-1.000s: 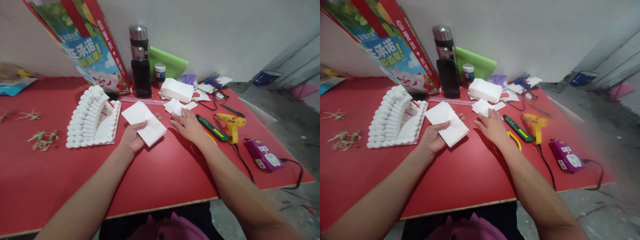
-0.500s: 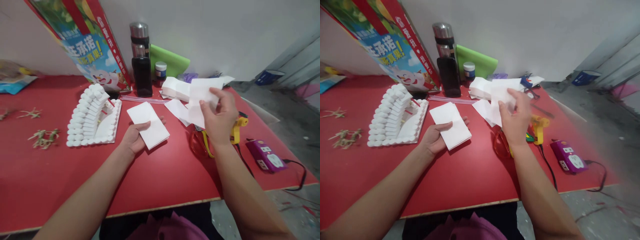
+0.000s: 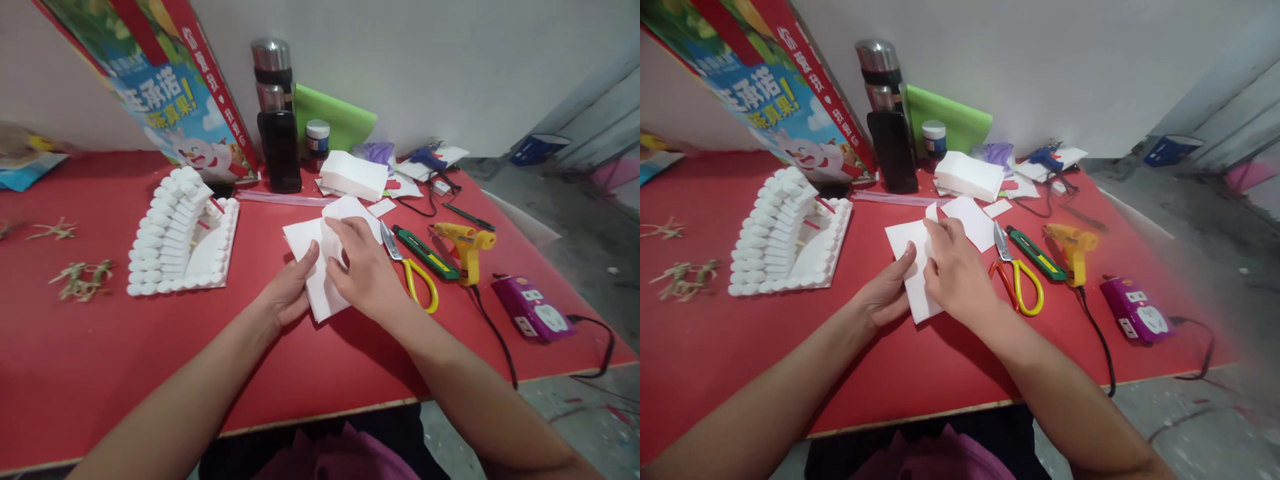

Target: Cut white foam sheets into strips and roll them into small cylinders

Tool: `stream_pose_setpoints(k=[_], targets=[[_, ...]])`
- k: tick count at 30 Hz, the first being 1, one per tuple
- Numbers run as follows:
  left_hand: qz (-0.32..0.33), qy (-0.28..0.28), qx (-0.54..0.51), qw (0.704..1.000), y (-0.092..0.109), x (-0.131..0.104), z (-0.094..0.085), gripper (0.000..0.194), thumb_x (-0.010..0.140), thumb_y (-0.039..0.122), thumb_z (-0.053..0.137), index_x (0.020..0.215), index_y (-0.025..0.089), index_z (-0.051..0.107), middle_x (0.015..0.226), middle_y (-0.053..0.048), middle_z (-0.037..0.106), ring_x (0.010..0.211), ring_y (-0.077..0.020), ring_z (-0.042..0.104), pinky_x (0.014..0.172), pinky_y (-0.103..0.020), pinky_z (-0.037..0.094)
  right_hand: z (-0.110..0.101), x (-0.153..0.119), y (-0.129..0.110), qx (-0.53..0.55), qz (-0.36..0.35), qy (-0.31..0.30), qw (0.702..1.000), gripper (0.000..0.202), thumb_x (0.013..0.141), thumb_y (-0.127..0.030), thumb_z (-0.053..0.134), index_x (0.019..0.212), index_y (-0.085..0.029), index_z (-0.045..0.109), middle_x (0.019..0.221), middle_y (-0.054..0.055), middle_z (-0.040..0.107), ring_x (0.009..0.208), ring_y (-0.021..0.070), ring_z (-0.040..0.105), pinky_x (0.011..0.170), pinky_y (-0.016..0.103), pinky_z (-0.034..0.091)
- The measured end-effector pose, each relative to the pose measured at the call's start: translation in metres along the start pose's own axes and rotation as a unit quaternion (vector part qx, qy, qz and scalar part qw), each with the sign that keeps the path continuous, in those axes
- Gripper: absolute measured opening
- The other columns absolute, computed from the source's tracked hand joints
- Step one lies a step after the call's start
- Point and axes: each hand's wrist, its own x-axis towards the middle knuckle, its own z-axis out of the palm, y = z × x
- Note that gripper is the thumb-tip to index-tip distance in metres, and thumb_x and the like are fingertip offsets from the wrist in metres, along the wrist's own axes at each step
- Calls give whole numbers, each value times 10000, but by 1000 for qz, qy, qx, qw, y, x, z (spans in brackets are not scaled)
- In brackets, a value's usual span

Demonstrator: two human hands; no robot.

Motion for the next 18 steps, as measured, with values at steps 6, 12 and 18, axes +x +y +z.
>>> stream_pose_setpoints(k=[6, 12, 18], targets=[[-15, -40, -21, 999, 3, -1, 0, 416, 910, 561, 722, 1048, 169, 739, 927, -102, 789, 1114, -283, 749, 1029, -360, 585, 2, -2, -14, 181, 33, -63, 981, 760, 873, -198, 632, 1581, -292, 373, 1453, 144, 525, 771, 151, 653, 645, 327, 606], [-26, -62, -41, 997, 7, -1, -8, 616, 961, 568, 651, 1403, 140, 624, 1335, -177, 728, 1373, -340, 608, 1214, -493, 430, -17, 5, 9, 173, 92, 100, 976, 469, 959, -293, 613, 1426, -282, 569, 1353, 98, 643, 873, 182, 687, 736, 351, 615], [-19, -61, -60, 996, 6, 0, -11, 694, 975, 562, 632, 1506, 126, 537, 1425, -188, 676, 1416, -345, 566, 1260, -510, 353, -11, 6, 23, 187, 153, 6, 970, 639, 1040, -623, 462, 1552, -241, 458, 1606, 151, 497, 1489, 331, 472, 1201, 561, 420]])
